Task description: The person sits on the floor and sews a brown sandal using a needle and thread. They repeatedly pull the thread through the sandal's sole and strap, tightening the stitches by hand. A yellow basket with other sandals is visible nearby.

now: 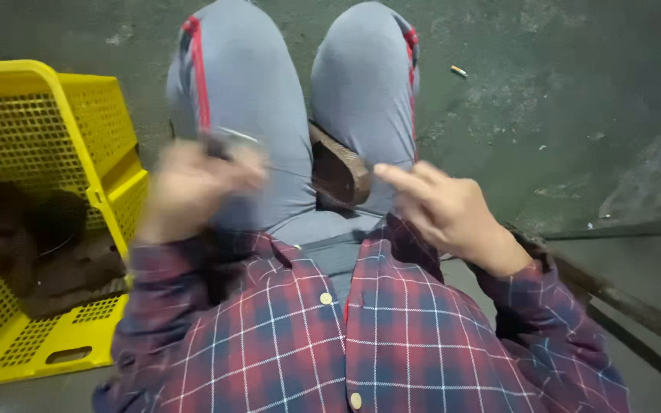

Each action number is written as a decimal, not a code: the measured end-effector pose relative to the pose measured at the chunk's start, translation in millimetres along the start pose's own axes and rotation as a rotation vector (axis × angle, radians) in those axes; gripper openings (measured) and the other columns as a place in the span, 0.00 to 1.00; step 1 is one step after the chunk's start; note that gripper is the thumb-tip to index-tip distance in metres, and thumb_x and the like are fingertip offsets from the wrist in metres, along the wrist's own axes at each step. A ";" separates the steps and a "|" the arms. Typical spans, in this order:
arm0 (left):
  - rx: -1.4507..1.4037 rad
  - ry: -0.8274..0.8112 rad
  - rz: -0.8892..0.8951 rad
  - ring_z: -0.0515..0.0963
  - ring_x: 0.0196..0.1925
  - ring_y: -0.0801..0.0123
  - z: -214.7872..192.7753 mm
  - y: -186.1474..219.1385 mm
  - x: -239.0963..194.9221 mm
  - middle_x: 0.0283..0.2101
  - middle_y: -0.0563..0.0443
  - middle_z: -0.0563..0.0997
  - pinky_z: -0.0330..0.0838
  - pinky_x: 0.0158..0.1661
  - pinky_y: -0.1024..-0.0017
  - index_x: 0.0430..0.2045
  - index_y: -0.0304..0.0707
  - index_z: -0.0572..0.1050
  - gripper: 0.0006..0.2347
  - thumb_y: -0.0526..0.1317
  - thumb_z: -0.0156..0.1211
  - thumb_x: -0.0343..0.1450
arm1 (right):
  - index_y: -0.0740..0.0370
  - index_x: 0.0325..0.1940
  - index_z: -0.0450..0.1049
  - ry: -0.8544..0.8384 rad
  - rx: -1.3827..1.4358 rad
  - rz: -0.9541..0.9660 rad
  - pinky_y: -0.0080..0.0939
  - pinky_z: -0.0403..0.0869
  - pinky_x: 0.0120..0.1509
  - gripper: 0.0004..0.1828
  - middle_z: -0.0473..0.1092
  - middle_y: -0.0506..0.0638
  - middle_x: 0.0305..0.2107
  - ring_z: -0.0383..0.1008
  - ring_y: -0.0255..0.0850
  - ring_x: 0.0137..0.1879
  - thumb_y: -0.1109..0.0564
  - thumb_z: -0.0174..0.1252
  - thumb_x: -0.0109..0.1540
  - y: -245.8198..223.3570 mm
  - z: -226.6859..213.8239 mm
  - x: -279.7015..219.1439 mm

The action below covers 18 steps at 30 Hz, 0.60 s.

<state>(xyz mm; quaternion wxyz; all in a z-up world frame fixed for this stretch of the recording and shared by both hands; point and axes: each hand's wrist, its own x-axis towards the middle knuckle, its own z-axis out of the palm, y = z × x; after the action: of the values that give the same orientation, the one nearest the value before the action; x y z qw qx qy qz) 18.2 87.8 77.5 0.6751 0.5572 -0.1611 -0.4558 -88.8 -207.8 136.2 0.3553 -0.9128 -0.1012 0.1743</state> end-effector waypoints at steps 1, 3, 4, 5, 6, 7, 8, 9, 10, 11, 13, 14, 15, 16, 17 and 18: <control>0.084 0.152 -0.013 0.75 0.34 0.67 -15.8 -3.5 -13.0 0.32 0.44 0.77 0.76 0.38 0.66 0.35 0.30 0.74 0.04 0.34 0.56 0.73 | 0.48 0.65 0.64 -0.022 -0.202 -0.064 0.45 0.68 0.26 0.26 0.64 0.50 0.22 0.69 0.50 0.23 0.57 0.52 0.61 -5.8 -0.4 -3.1; 0.213 0.380 -0.034 0.75 0.36 0.63 -54.1 -10.1 -47.6 0.35 0.41 0.75 0.76 0.42 0.63 0.39 0.25 0.71 0.05 0.33 0.53 0.78 | 0.45 0.63 0.66 -0.035 -0.348 -0.072 0.42 0.68 0.24 0.24 0.62 0.48 0.20 0.69 0.46 0.21 0.57 0.51 0.62 -6.6 1.3 -5.2; 0.343 0.615 -0.057 0.75 0.38 0.59 -74.2 -13.0 -65.8 0.38 0.37 0.73 0.77 0.45 0.60 0.43 0.21 0.69 0.07 0.32 0.50 0.82 | 0.41 0.61 0.67 -0.051 -0.492 -0.086 0.38 0.67 0.21 0.22 0.60 0.46 0.17 0.68 0.43 0.18 0.57 0.49 0.62 -7.2 2.7 -5.2; 0.345 0.614 -0.057 0.75 0.38 0.59 -80.4 -21.4 -75.1 0.38 0.37 0.73 0.77 0.45 0.60 0.43 0.21 0.69 0.07 0.32 0.50 0.82 | 0.41 0.61 0.67 -0.049 -0.491 -0.085 0.38 0.67 0.21 0.22 0.60 0.46 0.17 0.68 0.43 0.18 0.57 0.49 0.62 -5.8 3.3 -4.6; 0.954 0.728 -0.212 0.77 0.39 0.55 -86.0 -30.2 -85.1 0.42 0.37 0.74 0.76 0.42 0.61 0.41 0.25 0.74 0.10 0.39 0.61 0.78 | 0.41 0.61 0.68 -0.074 -0.480 -0.067 0.39 0.68 0.21 0.22 0.60 0.47 0.17 0.68 0.44 0.18 0.57 0.49 0.62 -4.4 3.9 -4.2; 1.562 0.799 -0.356 0.79 0.40 0.49 -92.0 -38.9 -95.3 0.46 0.37 0.74 0.76 0.39 0.61 0.40 0.27 0.81 0.14 0.43 0.74 0.74 | 0.40 0.61 0.68 -0.099 -0.469 -0.050 0.40 0.68 0.20 0.22 0.61 0.47 0.16 0.68 0.45 0.17 0.56 0.48 0.62 -3.4 4.7 -3.7; 1.563 0.802 -0.354 0.79 0.40 0.49 -74.2 -23.0 -85.4 0.46 0.37 0.74 0.76 0.39 0.61 0.40 0.27 0.81 0.14 0.43 0.74 0.74 | 0.40 0.61 0.68 -0.096 -0.471 -0.052 0.40 0.68 0.20 0.22 0.61 0.47 0.16 0.68 0.45 0.17 0.56 0.48 0.62 -3.9 4.9 -3.3; 1.502 0.786 -0.166 0.78 0.45 0.45 -56.4 -7.2 -75.5 0.47 0.32 0.75 0.74 0.45 0.59 0.40 0.22 0.79 0.13 0.39 0.73 0.74 | 0.39 0.61 0.67 -0.087 -0.490 -0.047 0.40 0.68 0.21 0.22 0.61 0.47 0.16 0.68 0.45 0.17 0.56 0.47 0.63 -4.4 5.2 -2.9; 1.429 0.760 0.019 0.77 0.51 0.41 -37.6 7.3 -65.4 0.48 0.26 0.75 0.72 0.52 0.57 0.41 0.16 0.78 0.13 0.35 0.72 0.74 | 0.38 0.61 0.67 -0.083 -0.509 -0.036 0.39 0.68 0.21 0.22 0.61 0.47 0.16 0.68 0.44 0.17 0.55 0.45 0.64 -5.5 5.4 -4.7; 1.426 0.756 0.021 0.77 0.51 0.41 -21.1 15.4 -49.9 0.48 0.26 0.75 0.72 0.52 0.57 0.41 0.16 0.78 0.13 0.35 0.72 0.74 | 0.38 0.61 0.67 -0.084 -0.511 -0.031 0.39 0.68 0.21 0.22 0.61 0.47 0.16 0.68 0.44 0.17 0.55 0.45 0.64 -5.2 5.8 -5.1; 1.009 0.567 0.283 0.74 0.51 0.43 12.7 31.8 -20.3 0.43 0.34 0.75 0.67 0.53 0.59 0.35 0.23 0.78 0.09 0.36 0.64 0.72 | 0.33 0.61 0.67 -0.077 -0.532 -0.040 0.39 0.69 0.21 0.23 0.62 0.45 0.16 0.69 0.43 0.17 0.54 0.47 0.62 -3.8 6.2 -4.7; 1.009 0.569 0.283 0.74 0.51 0.43 17.8 19.8 -6.8 0.43 0.34 0.75 0.67 0.53 0.59 0.35 0.23 0.78 0.09 0.36 0.64 0.72 | 0.33 0.61 0.67 -0.078 -0.532 -0.041 0.39 0.69 0.21 0.23 0.62 0.45 0.16 0.69 0.43 0.17 0.54 0.47 0.62 -5.2 6.0 -4.6; 0.937 0.444 0.350 0.75 0.48 0.46 22.8 8.0 6.8 0.42 0.37 0.76 0.69 0.49 0.60 0.31 0.26 0.77 0.09 0.38 0.64 0.71 | 0.33 0.61 0.66 -0.084 -0.562 -0.043 0.39 0.69 0.21 0.24 0.62 0.45 0.16 0.68 0.42 0.17 0.54 0.48 0.61 -6.8 5.6 -4.4; 0.864 0.318 0.416 0.76 0.45 0.50 27.3 -3.2 21.3 0.40 0.39 0.77 0.71 0.46 0.61 0.28 0.28 0.77 0.10 0.40 0.64 0.69 | 0.34 0.61 0.66 -0.088 -0.593 -0.044 0.40 0.69 0.20 0.25 0.62 0.45 0.16 0.68 0.42 0.16 0.55 0.48 0.61 -8.0 5.0 -3.7; 0.865 0.318 0.417 0.76 0.45 0.50 30.6 -10.2 30.8 0.40 0.39 0.77 0.71 0.46 0.61 0.28 0.28 0.77 0.10 0.40 0.64 0.69 | 0.34 0.61 0.66 -0.087 -0.593 -0.043 0.40 0.69 0.20 0.25 0.62 0.45 0.16 0.68 0.42 0.16 0.55 0.48 0.61 -9.7 4.0 -2.6; 0.861 0.255 0.443 0.77 0.43 0.51 34.5 -17.3 40.7 0.40 0.41 0.78 0.72 0.42 0.62 0.23 0.28 0.75 0.10 0.40 0.65 0.67 | 0.32 0.61 0.65 -0.094 -0.663 -0.049 0.36 0.69 0.21 0.26 0.62 0.43 0.16 0.68 0.38 0.16 0.54 0.49 0.60 -11.4 3.0 -2.5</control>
<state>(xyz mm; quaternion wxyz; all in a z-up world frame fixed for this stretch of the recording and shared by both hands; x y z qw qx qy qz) 7.3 35.1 61.4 0.4787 0.7891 -0.3653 -0.1217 -92.9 -198.5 142.5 0.0379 -0.9670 -0.1904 0.1651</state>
